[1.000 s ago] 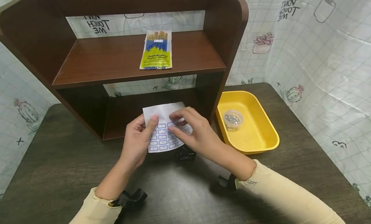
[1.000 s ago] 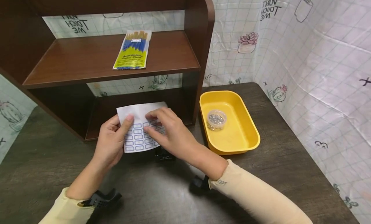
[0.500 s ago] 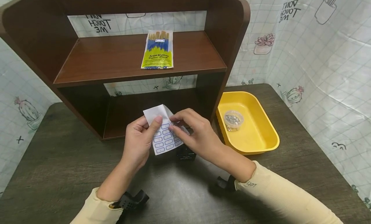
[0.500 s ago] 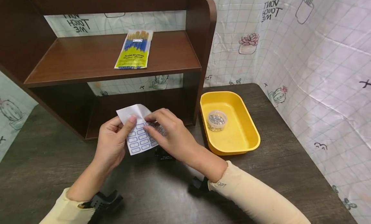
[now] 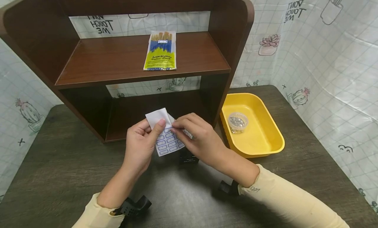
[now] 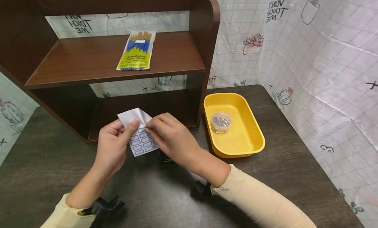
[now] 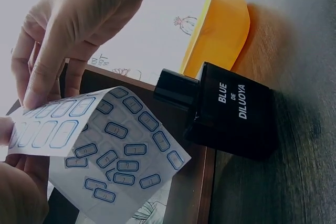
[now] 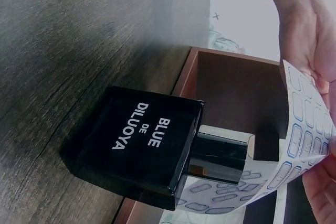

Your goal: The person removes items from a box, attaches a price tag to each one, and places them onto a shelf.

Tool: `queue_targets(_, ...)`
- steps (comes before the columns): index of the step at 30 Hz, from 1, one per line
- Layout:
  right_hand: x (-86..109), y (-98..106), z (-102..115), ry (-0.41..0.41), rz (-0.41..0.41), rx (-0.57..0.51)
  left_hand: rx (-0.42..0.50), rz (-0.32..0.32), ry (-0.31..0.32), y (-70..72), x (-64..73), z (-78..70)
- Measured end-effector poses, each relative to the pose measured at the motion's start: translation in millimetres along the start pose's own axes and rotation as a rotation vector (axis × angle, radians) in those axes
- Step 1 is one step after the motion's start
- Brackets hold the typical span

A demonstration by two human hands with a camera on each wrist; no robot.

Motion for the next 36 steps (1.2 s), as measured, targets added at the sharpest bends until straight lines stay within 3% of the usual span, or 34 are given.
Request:
queue_targets(15, 1.2, -2.7, 3.0, 0.156, -0.052, 0.215, 0.010, -0.016, -0.013, -1.8, 3.5, 0.4)
queue_targets(23, 2.0, -4.9, 2.0, 0.174, -0.065, 0.231, -0.005, -0.013, -0.032, -1.3, 4.2, 1.8)
queue_targets(27, 2.1, -4.3, 3.7, 0.128, -0.053, 0.178, -0.002, -0.011, -0.039, -1.1, 5.0, 1.6)
queue_targets(33, 1.0, -2.1, 6.7, -0.061, -0.017, -0.083, -0.017, -0.018, -0.067, -0.4, 5.8, 1.2)
queue_targets(36, -0.1, -1.0, 8.6, -0.132, -0.006, -0.147, -0.027, -0.024, -0.079, -0.3, 5.8, 0.7)
Point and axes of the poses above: each hand's wrist, its own x-axis away from the middle knuckle, its own y-axis out of the back of the hand, z = x × y, the point moved 1 cm from there along -x, towards the middle knuckle, and after that the axes turned 3 degrees about z, right-handed, at the moved point
